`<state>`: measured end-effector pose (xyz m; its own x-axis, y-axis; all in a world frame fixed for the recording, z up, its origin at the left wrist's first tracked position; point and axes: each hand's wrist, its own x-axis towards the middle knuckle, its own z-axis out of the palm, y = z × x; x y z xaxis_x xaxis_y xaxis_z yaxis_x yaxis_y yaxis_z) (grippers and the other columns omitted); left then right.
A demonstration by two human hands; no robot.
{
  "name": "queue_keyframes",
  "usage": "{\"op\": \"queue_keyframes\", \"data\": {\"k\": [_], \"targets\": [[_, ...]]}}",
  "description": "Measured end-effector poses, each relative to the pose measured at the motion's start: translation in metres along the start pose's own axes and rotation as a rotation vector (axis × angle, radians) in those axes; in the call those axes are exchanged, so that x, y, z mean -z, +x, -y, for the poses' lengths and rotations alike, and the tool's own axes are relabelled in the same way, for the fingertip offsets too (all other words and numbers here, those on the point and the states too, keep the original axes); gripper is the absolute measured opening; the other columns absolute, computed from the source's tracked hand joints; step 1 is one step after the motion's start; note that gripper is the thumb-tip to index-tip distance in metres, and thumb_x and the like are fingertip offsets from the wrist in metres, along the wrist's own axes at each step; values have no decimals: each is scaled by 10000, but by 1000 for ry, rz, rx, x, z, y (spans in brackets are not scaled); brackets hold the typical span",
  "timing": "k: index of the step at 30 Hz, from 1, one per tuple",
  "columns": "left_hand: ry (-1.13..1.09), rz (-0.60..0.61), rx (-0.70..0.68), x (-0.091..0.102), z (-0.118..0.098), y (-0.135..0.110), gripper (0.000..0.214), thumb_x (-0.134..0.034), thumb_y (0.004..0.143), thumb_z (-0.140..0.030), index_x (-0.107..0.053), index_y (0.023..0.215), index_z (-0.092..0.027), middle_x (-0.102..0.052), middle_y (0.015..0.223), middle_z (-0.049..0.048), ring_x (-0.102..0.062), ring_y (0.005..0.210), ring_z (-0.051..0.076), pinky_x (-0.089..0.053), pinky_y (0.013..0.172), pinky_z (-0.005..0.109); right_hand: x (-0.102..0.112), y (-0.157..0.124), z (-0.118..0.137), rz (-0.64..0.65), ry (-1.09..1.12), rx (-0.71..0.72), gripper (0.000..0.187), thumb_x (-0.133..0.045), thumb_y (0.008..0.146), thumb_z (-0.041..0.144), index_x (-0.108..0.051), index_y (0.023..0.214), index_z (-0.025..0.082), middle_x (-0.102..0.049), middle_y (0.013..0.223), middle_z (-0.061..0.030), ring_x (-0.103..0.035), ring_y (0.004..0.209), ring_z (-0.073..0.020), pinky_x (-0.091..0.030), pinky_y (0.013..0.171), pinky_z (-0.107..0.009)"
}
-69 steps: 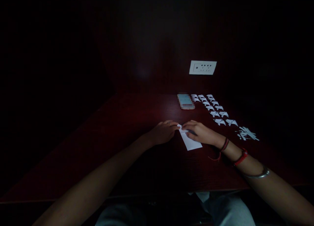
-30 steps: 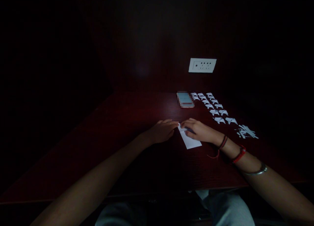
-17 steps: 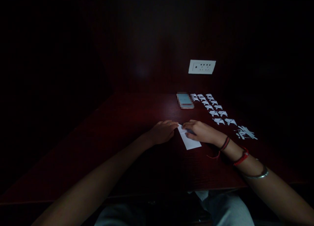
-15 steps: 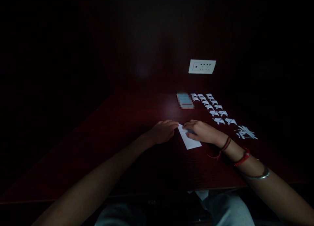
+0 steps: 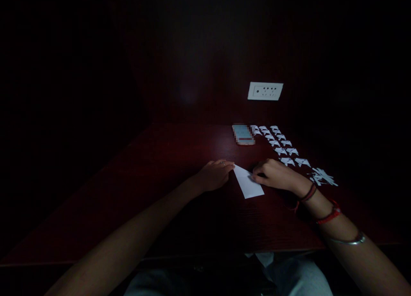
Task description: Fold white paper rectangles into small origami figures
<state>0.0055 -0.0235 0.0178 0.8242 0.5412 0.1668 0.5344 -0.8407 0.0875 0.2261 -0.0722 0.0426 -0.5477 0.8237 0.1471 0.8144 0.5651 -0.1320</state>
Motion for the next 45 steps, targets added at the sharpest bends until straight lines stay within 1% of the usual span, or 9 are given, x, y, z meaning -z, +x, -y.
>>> {"op": "queue_keyframes", "data": {"k": [4,8,12,19,24,28,31,39,45], "targets": [[12,-34,-7,-4,1,-2,347,-297,811,-187,-374,1149,-191,-385,1220,31,-329,1108,191,-300,863,360,2,3,-4,-23,-61,21,307,-389,793,311,-618,666,152,-601,642,-51,-535,617,-138,-373,612,-256],[19,-54,-12,-6,0,-5,336,-304,812,-185,-378,1140,-188,-378,1214,43,-325,1107,188,-291,861,346,-3,8,-5,-123,17,34,218,-403,788,241,-603,795,154,-591,757,-51,-527,740,-147,-383,705,-273],[35,-83,-22,-6,-2,-5,314,-310,811,-182,-394,1114,-181,-396,1171,53,-337,1086,187,-283,862,334,-15,11,-7,-134,82,8,209,-471,749,248,-572,909,159,-557,850,-60,-505,820,-161,-389,749,-291],[18,-99,-15,-4,-5,-2,318,-341,798,-165,-387,1112,-187,-440,1044,50,-410,981,170,-300,843,314,-27,17,-9,-163,197,-98,110,-506,717,214,-567,787,154,-523,782,-46,-498,744,-138,-398,687,-268],[-99,-147,43,-6,-6,0,261,-276,848,-224,-435,1053,-201,-467,994,30,-427,946,152,-323,817,304,-26,18,-5,-146,270,-81,131,-529,702,222,-562,812,159,-529,779,-40,-493,733,-134,-394,671,-264],[-170,-152,101,-11,-3,3,175,-404,802,-295,-494,921,-204,-487,903,13,-449,866,154,-354,764,303,-26,18,-2,-130,320,-51,253,-561,684,293,-550,902,164,-534,803,-44,-494,725,-135,-395,657,-264],[-227,-169,138,-15,0,5,129,-482,752,-300,-513,825,-198,-480,868,9,-445,848,156,-362,750,302,-27,18,-1,-120,326,-61,252,-550,692,316,-557,891,160,-534,774,-39,-492,696,-127,-388,635,-252],[-292,-187,153,-10,-4,5,68,-486,735,-244,-498,757,-180,-468,881,14,-434,870,155,-351,773,310,-23,20,6,-100,307,-92,79,-507,708,196,-577,720,159,-523,659,1,-462,602,-91,-341,568,-213],[-266,-257,154,-8,-6,4,68,-442,761,-219,-484,804,-186,-455,893,13,-425,874,155,-343,780,321,-18,19,12,-195,319,-60,80,-472,708,137,-550,706,151,-501,676,-6,-444,615,-91,-342,579,-208]]}}
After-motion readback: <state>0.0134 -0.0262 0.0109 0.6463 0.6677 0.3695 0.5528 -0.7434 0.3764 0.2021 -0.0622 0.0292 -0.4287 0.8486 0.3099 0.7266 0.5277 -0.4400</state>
